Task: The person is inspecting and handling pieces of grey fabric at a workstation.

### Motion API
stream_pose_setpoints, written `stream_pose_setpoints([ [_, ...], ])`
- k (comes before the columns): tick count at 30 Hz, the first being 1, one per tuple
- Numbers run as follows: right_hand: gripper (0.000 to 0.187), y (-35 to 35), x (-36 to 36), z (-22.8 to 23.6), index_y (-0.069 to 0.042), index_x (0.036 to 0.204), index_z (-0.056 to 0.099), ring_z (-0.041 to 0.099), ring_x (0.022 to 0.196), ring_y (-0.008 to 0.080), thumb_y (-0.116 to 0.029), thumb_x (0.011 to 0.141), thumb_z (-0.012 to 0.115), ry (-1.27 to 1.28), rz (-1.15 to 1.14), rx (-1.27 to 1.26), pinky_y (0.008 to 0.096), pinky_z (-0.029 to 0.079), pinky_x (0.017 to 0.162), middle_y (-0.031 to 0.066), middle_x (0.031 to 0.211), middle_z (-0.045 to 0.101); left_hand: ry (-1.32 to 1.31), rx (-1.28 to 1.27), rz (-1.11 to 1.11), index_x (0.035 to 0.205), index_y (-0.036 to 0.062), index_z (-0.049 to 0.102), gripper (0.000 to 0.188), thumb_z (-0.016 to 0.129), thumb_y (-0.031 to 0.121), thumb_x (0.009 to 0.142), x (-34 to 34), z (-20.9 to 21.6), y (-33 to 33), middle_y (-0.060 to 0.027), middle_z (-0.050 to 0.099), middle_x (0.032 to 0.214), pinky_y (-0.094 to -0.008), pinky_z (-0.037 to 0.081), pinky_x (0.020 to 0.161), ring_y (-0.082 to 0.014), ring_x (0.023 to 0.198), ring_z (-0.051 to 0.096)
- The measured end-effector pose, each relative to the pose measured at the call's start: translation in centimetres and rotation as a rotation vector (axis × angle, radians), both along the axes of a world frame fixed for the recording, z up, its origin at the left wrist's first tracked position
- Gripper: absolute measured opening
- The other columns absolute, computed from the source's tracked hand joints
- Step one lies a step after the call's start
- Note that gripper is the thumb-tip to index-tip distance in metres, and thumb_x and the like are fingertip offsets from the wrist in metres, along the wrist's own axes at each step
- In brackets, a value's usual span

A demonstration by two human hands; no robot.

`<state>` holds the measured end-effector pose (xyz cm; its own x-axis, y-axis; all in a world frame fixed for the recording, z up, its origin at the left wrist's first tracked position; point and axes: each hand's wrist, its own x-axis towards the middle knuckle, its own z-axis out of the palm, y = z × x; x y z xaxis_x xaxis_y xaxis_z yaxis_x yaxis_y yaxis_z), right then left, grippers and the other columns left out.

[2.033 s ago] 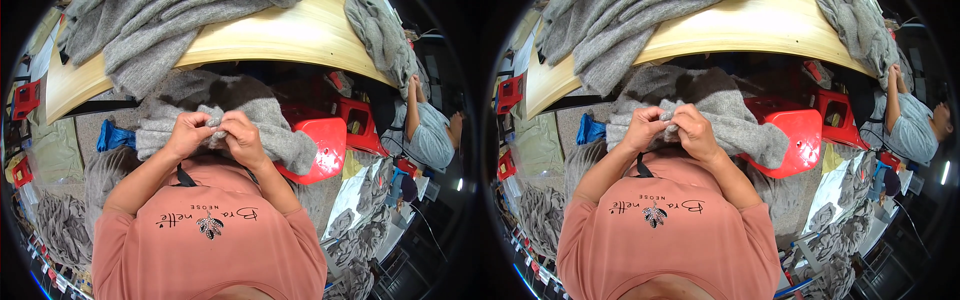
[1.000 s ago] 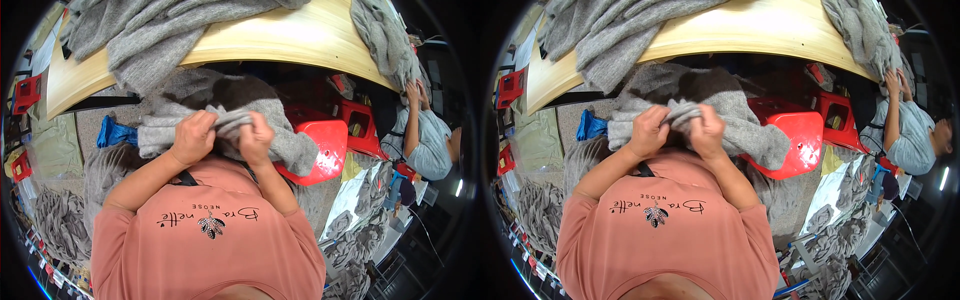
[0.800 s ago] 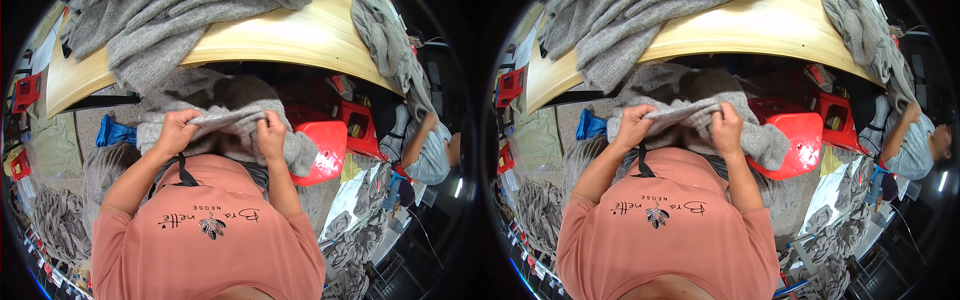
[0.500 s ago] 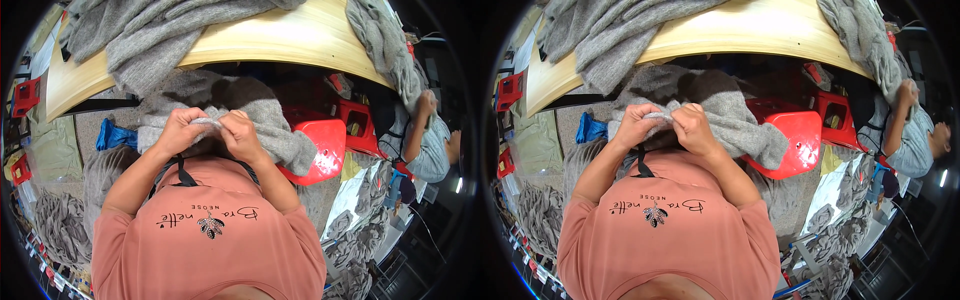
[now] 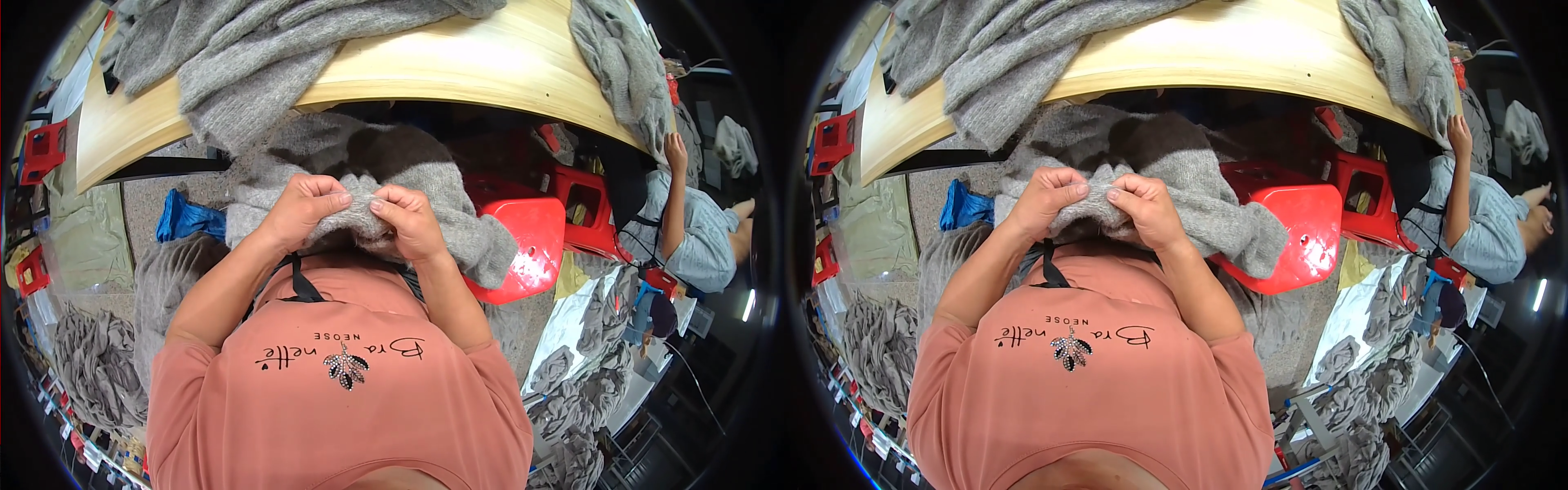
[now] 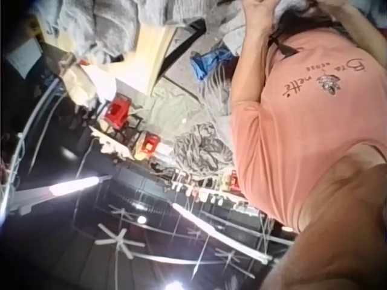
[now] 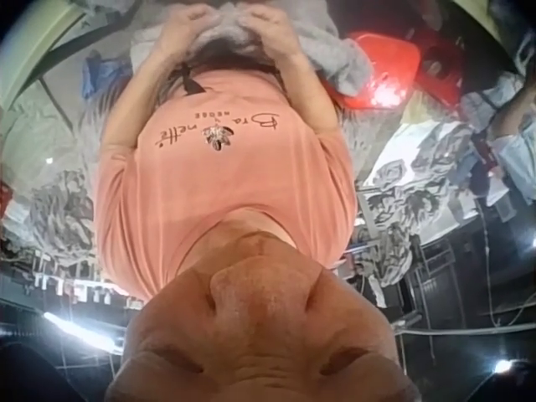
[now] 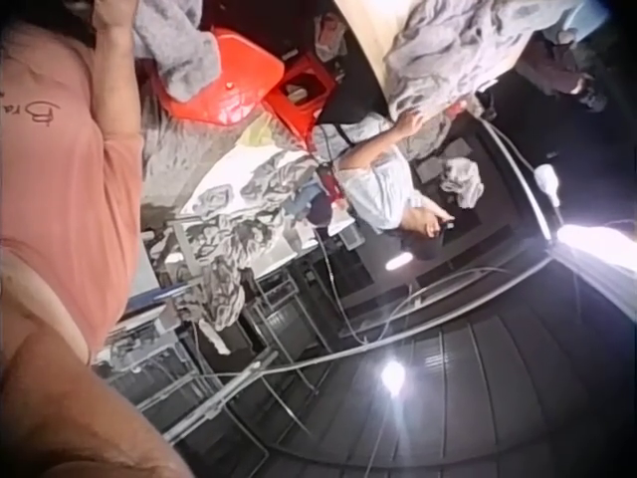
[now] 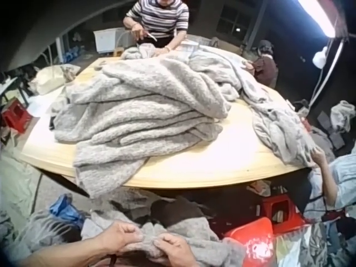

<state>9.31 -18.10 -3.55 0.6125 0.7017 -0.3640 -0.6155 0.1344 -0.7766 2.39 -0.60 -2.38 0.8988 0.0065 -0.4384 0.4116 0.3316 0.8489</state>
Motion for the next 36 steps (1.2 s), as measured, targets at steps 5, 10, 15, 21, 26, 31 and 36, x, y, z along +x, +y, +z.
stream_pose_setpoints([
  [5, 0.008, -0.6, 0.5, -0.1, -0.001, 0.077, 0.06, 0.041, 0.055, 0.0014, -0.008, 0.079, 0.06, 0.005, 0.125, -0.059, 0.0166, 0.031, 0.049, -0.0046, 0.064, 0.053, 0.056, -0.093, 0.105, 0.075, 0.0022, 0.061, 0.01, 0.06, 0.01, 0.08, -0.4, -0.6, 0.0, 0.0014, 0.059, 0.07, -0.0194, 0.041, 0.058, -0.004, 0.063, 0.051],
  [10, 0.007, -0.6, 0.1, 0.0, -0.002, 0.077, 0.058, 0.039, 0.052, 0.0008, -0.009, 0.078, 0.061, 0.11, 0.115, 0.007, 0.0165, 0.029, 0.046, -0.0063, 0.063, 0.05, 0.037, -0.11, 0.124, 0.075, 0.0021, 0.061, 0.01, 0.059, 0.011, 0.081, -0.4, -1.1, 0.2, 0.0011, 0.059, 0.07, -0.0196, 0.041, 0.058, -0.0043, 0.063, 0.051],
  [15, 0.008, -1.2, 0.2, -0.3, -0.001, 0.083, 0.059, 0.042, 0.057, 0.0021, -0.007, 0.078, 0.06, 0.095, 0.121, -0.034, 0.0162, 0.032, 0.05, -0.0038, 0.068, 0.053, 0.041, -0.025, -0.049, 0.076, 0.0019, 0.061, 0.008, 0.061, 0.009, 0.078, -0.2, 0.8, -0.6, 0.0013, 0.059, 0.069, -0.0196, 0.042, 0.058, -0.0042, 0.062, 0.051],
  [21, 0.009, -0.8, 0.2, 0.2, -0.001, 0.082, 0.059, 0.041, 0.059, 0.0017, -0.009, 0.079, 0.061, 0.091, 0.075, 0.003, 0.0162, 0.032, 0.052, -0.005, 0.067, 0.052, 0.03, -0.067, -0.015, 0.076, 0.0017, 0.062, 0.006, 0.063, 0.007, 0.076, -0.2, 0.0, -0.5, 0.0001, 0.06, 0.068, -0.0201, 0.043, 0.058, -0.0053, 0.062, 0.052],
  [26, 0.009, -0.7, 0.3, -0.1, -0.001, 0.079, 0.06, 0.042, 0.06, 0.0022, -0.011, 0.079, 0.061, 0.039, 0.058, 0.007, 0.0168, 0.033, 0.055, -0.0049, 0.068, 0.053, 0.084, -0.279, 0.147, 0.075, 0.0018, 0.062, 0.006, 0.063, 0.007, 0.076, -0.6, 0.0, -0.3, 0.0005, 0.06, 0.065, -0.0189, 0.041, 0.055, -0.0042, 0.059, 0.05],
  [31, 0.01, -0.7, 0.4, -0.3, -0.002, 0.076, 0.061, 0.044, 0.062, 0.0029, -0.011, 0.079, 0.062, 0.024, -0.009, -0.011, 0.0178, 0.034, 0.058, -0.0046, 0.069, 0.055, 0.085, -0.021, -0.092, 0.073, 0.0009, 0.061, 0.008, 0.065, 0.007, 0.073, -0.9, -0.1, 1.7, 0.0019, 0.057, 0.065, -0.0188, 0.037, 0.055, -0.004, 0.059, 0.047],
  [36, 0.008, -1.8, 0.7, -1.9, -0.002, 0.076, 0.061, 0.045, 0.063, 0.0029, -0.009, 0.077, 0.064, -0.031, -0.103, -0.072, 0.0183, 0.035, 0.058, -0.0043, 0.068, 0.056, 0.095, 0.136, -0.203, 0.072, 0.0007, 0.061, 0.007, 0.066, 0.005, 0.069, -0.7, 1.0, 3.0, 0.0037, 0.055, 0.063, -0.0183, 0.035, 0.053, -0.0031, 0.059, 0.045],
])
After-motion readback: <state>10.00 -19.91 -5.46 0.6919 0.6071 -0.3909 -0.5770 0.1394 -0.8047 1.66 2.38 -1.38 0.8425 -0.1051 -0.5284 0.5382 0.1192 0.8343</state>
